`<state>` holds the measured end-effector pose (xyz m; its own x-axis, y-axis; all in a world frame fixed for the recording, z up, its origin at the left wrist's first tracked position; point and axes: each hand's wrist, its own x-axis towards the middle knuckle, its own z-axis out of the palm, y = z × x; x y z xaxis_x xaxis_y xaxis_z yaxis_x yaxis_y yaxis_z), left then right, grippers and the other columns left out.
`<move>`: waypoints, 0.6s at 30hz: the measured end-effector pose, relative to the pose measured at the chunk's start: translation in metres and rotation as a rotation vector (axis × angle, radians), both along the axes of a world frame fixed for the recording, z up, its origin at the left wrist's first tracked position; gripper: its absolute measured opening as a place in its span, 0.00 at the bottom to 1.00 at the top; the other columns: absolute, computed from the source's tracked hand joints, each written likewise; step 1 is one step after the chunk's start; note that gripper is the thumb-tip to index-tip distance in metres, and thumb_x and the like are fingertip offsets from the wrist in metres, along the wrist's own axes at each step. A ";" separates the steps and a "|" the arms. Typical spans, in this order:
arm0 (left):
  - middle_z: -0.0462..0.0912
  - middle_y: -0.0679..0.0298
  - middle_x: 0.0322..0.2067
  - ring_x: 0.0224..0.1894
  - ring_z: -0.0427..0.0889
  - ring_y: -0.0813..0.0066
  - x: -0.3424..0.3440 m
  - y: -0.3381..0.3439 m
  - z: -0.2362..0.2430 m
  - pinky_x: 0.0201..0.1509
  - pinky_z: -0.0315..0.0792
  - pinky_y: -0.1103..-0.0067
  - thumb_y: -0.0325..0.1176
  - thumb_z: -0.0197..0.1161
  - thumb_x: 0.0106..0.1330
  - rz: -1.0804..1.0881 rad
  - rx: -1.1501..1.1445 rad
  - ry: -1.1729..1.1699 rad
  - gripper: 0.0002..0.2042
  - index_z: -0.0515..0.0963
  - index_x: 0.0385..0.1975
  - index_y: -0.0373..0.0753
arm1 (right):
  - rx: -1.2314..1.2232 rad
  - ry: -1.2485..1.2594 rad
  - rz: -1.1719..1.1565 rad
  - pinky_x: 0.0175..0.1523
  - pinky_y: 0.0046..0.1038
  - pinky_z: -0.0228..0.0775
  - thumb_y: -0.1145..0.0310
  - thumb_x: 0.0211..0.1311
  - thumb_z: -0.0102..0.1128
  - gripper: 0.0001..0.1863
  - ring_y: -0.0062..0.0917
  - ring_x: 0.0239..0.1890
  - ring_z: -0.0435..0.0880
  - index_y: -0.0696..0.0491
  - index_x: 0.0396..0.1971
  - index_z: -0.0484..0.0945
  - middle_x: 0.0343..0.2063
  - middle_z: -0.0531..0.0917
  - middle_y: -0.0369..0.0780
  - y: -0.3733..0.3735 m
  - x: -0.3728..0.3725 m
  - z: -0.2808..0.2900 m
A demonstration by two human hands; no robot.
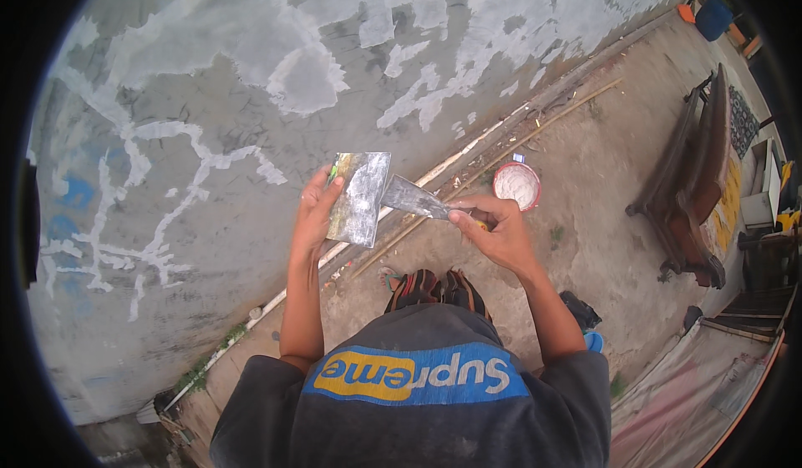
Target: The person uses a trowel and a smaller putty knife to scoop white plaster from a bucket and apply it to a weathered concrete wall. They repeatedly transfer material between tools and spread it over cracks and uneven areas.
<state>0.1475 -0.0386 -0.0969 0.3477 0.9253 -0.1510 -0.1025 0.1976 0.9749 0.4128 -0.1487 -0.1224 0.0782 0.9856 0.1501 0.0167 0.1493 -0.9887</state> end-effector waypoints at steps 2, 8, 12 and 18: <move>0.82 0.63 0.45 0.40 0.80 0.84 0.001 -0.003 0.002 0.44 0.74 0.84 0.35 0.57 0.72 -0.051 -0.041 -0.031 0.18 0.71 0.56 0.32 | -0.254 0.241 0.157 0.20 0.17 0.63 0.69 0.65 0.62 0.10 0.14 0.17 0.75 0.60 0.40 0.82 0.24 0.83 0.37 0.003 -0.001 0.004; 0.82 0.63 0.44 0.41 0.81 0.83 0.001 -0.012 0.017 0.45 0.75 0.83 0.34 0.56 0.72 -0.085 -0.116 -0.112 0.17 0.70 0.56 0.32 | -0.301 0.291 0.291 0.20 0.17 0.62 0.65 0.67 0.62 0.12 0.12 0.16 0.74 0.59 0.40 0.83 0.22 0.82 0.35 0.009 -0.005 0.001; 0.82 0.63 0.45 0.42 0.81 0.82 -0.013 -0.020 0.016 0.46 0.76 0.83 0.35 0.56 0.72 0.012 -0.245 -0.100 0.19 0.69 0.59 0.33 | -0.401 0.174 0.314 0.21 0.18 0.62 0.63 0.65 0.64 0.12 0.12 0.16 0.72 0.58 0.38 0.84 0.21 0.81 0.33 0.004 0.006 -0.035; 0.83 0.61 0.35 0.36 0.81 0.71 -0.019 -0.005 -0.017 0.40 0.75 0.74 0.40 0.57 0.71 0.157 0.225 0.289 0.20 0.68 0.56 0.33 | -0.474 -0.154 0.150 0.26 0.19 0.67 0.68 0.64 0.63 0.11 0.13 0.22 0.75 0.59 0.39 0.83 0.23 0.80 0.33 -0.020 0.020 -0.079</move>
<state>0.1284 -0.0439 -0.1138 0.1718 0.9851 -0.0093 0.1708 -0.0206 0.9851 0.4333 -0.1688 -0.2011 -0.0572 0.9469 -0.3165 0.1803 -0.3020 -0.9361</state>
